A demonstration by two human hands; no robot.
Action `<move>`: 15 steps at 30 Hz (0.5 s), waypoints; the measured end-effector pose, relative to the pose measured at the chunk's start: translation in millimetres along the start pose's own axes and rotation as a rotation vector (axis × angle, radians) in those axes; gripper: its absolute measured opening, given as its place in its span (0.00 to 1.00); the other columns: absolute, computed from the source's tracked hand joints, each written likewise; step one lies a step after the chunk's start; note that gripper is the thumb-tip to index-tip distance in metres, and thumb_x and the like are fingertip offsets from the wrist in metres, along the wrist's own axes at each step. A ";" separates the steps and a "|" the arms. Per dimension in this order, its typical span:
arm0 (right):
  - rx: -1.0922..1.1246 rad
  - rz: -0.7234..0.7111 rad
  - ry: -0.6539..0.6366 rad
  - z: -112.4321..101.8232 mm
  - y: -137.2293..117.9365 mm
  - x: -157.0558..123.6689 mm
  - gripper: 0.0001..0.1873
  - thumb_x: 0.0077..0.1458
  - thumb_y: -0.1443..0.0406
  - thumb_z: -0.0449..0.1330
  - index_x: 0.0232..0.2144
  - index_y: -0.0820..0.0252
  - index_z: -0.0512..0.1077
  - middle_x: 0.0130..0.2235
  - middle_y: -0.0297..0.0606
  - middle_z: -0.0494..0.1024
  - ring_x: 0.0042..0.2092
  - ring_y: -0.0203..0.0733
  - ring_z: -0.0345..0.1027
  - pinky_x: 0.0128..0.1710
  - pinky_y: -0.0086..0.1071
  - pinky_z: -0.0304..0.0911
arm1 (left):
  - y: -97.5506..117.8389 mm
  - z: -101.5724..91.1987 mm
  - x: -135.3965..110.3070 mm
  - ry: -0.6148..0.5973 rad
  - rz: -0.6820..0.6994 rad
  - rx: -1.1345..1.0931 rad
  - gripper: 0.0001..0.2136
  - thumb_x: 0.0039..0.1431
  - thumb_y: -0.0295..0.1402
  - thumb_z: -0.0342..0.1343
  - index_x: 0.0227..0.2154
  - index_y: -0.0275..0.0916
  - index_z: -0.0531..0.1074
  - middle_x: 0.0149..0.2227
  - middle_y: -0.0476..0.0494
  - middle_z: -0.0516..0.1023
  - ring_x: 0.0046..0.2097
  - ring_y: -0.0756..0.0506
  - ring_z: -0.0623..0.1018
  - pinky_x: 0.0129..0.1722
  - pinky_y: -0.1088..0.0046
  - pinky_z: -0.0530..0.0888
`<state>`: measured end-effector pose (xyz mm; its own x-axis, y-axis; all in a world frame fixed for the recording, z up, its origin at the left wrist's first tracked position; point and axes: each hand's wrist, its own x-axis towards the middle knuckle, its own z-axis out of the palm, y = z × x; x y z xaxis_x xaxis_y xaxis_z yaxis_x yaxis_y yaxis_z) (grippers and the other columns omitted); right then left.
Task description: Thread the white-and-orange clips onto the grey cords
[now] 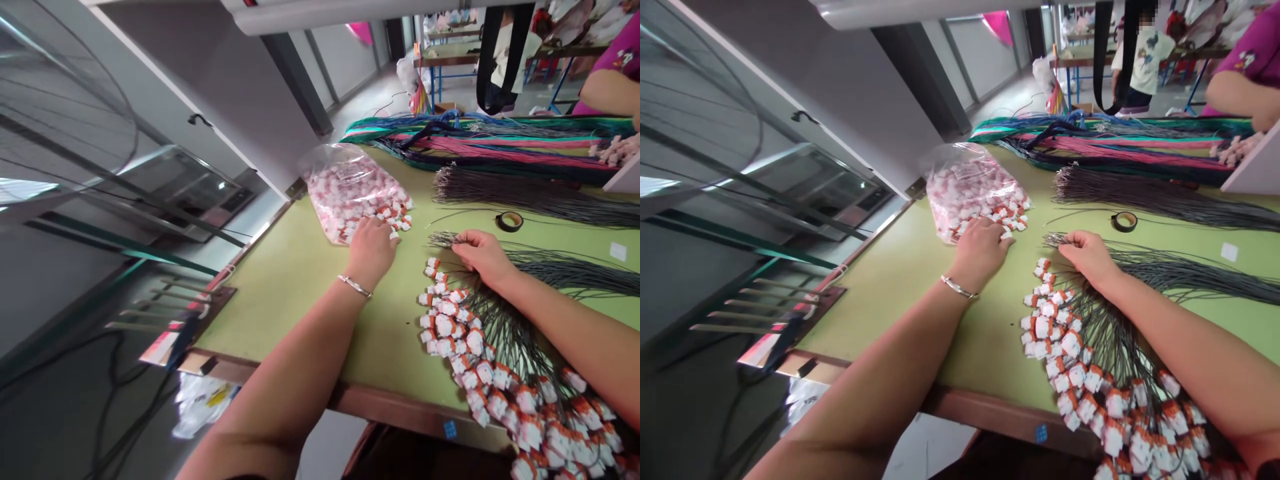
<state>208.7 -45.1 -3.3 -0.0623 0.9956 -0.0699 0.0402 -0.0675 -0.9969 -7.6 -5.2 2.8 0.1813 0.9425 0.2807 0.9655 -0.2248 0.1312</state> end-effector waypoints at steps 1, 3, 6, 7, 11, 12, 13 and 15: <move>-0.001 -0.010 -0.003 -0.1 0.5 0.6 0.06 0.39 0.63 0.59 0.20 0.59 0.66 0.14 0.23 0.57 0.17 0.28 0.46 0.19 0.27 0.42 | 1.7 -2.3 -1.4 0.019 -0.015 -0.066 0.08 0.54 0.33 0.54 0.31 0.34 0.75 0.36 0.35 0.74 0.43 0.38 0.72 0.46 0.60 0.68; -0.015 -0.044 -0.003 -0.5 0.9 1.3 0.05 0.38 0.64 0.58 0.19 0.60 0.65 0.15 0.24 0.57 0.19 0.28 0.46 0.20 0.27 0.43 | 6.0 -6.8 -5.5 0.039 -0.091 -0.301 0.08 0.52 0.33 0.55 0.32 0.35 0.75 0.33 0.39 0.75 0.39 0.41 0.73 0.43 0.62 0.69; -0.061 -0.089 0.013 -0.9 0.6 1.1 0.05 0.38 0.64 0.57 0.18 0.60 0.65 0.16 0.25 0.57 0.20 0.29 0.47 0.22 0.27 0.44 | 16.8 -8.9 -13.3 -0.103 -0.211 -0.900 0.11 0.49 0.33 0.57 0.35 0.35 0.75 0.29 0.43 0.77 0.32 0.46 0.75 0.36 0.67 0.72; -0.080 -0.101 0.019 -0.9 0.5 0.9 0.05 0.38 0.64 0.56 0.18 0.60 0.64 0.17 0.25 0.58 0.21 0.29 0.47 0.22 0.27 0.44 | 21.4 -8.2 -16.1 -0.188 -0.235 -1.111 0.12 0.48 0.33 0.59 0.36 0.34 0.75 0.28 0.44 0.77 0.30 0.47 0.75 0.34 0.69 0.72; -0.128 -0.118 0.024 -0.1 -0.3 -0.1 0.05 0.37 0.64 0.56 0.18 0.60 0.64 0.19 0.27 0.60 0.22 0.30 0.48 0.23 0.28 0.46 | 38.2 -3.0 -24.7 -0.437 -0.327 -1.660 0.13 0.44 0.27 0.61 0.37 0.33 0.77 0.29 0.43 0.79 0.29 0.51 0.76 0.34 0.74 0.73; -0.136 -0.120 0.022 0.1 -0.5 -0.3 0.05 0.38 0.63 0.55 0.19 0.60 0.64 0.19 0.27 0.61 0.23 0.30 0.49 0.23 0.28 0.46 | 41.0 -2.2 -26.0 -0.465 -0.351 -1.728 0.13 0.44 0.25 0.61 0.36 0.32 0.77 0.30 0.43 0.79 0.30 0.51 0.77 0.36 0.74 0.73; -0.144 -0.123 0.020 0.3 -0.8 -0.4 0.06 0.38 0.63 0.55 0.19 0.60 0.65 0.19 0.27 0.61 0.23 0.30 0.50 0.24 0.28 0.47 | 42.9 -1.7 -26.9 -0.483 -0.373 -1.779 0.12 0.44 0.24 0.61 0.36 0.32 0.78 0.30 0.43 0.79 0.31 0.51 0.77 0.39 0.74 0.73; -0.159 -0.134 0.018 0.5 -1.2 -0.6 0.06 0.38 0.63 0.55 0.19 0.60 0.65 0.20 0.28 0.61 0.24 0.31 0.51 0.25 0.28 0.48 | 44.6 -1.4 -27.7 -0.506 -0.405 -1.841 0.11 0.46 0.22 0.60 0.35 0.32 0.78 0.31 0.43 0.80 0.33 0.51 0.78 0.42 0.74 0.73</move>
<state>208.2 -45.6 -2.1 -0.0603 0.9961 0.0651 0.1899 0.0754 -0.9789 30.1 -41.7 2.2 0.3868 0.8938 -0.2270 -0.3236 0.3620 0.8742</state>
